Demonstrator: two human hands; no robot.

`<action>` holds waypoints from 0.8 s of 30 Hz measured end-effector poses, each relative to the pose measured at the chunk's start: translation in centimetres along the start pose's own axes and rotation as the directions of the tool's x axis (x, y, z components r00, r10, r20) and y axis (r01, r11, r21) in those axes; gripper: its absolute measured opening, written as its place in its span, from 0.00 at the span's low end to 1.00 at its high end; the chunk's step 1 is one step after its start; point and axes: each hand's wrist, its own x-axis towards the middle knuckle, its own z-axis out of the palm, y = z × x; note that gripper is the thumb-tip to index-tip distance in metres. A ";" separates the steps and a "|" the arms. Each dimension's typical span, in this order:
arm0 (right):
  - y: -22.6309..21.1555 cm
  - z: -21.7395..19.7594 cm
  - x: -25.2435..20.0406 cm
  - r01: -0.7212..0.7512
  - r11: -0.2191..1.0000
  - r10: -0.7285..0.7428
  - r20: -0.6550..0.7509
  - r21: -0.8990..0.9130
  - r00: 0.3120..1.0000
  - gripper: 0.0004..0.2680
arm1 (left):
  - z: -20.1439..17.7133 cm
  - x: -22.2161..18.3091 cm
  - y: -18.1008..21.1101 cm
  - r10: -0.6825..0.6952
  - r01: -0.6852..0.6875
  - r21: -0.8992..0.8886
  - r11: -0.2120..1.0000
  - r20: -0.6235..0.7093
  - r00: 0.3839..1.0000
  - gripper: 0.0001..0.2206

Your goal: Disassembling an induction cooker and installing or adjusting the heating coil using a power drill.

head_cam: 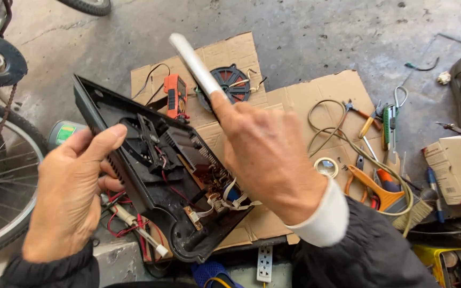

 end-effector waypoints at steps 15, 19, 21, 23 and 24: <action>-2.3 2.6 0.7 -0.095 0.995 0.098 0.223 -0.025 0.970 0.22 | -1.1 1.1 -3.8 -0.170 0.166 0.060 0.984 0.072 0.983 0.22; -3.3 3.5 0.4 -0.067 0.998 0.063 0.182 0.016 0.981 0.25 | -2.6 -0.2 -4.7 -0.265 0.265 -0.030 0.964 0.008 0.964 0.11; -4.5 3.9 0.2 -0.055 0.998 0.053 0.188 0.004 0.981 0.27 | -3.1 -1.4 -4.6 -0.302 0.303 0.018 0.953 -0.049 0.952 0.09; -5.7 4.0 0.1 -0.079 0.996 0.066 0.242 0.045 0.968 0.26 | -3.2 -2.6 -4.4 -0.379 0.379 -0.020 0.925 -0.101 0.920 0.24; -5.8 3.8 0.1 -0.064 0.997 0.050 0.247 0.049 0.968 0.26 | -3.3 -2.9 -4.2 -0.385 0.384 -0.031 0.923 -0.111 0.916 0.24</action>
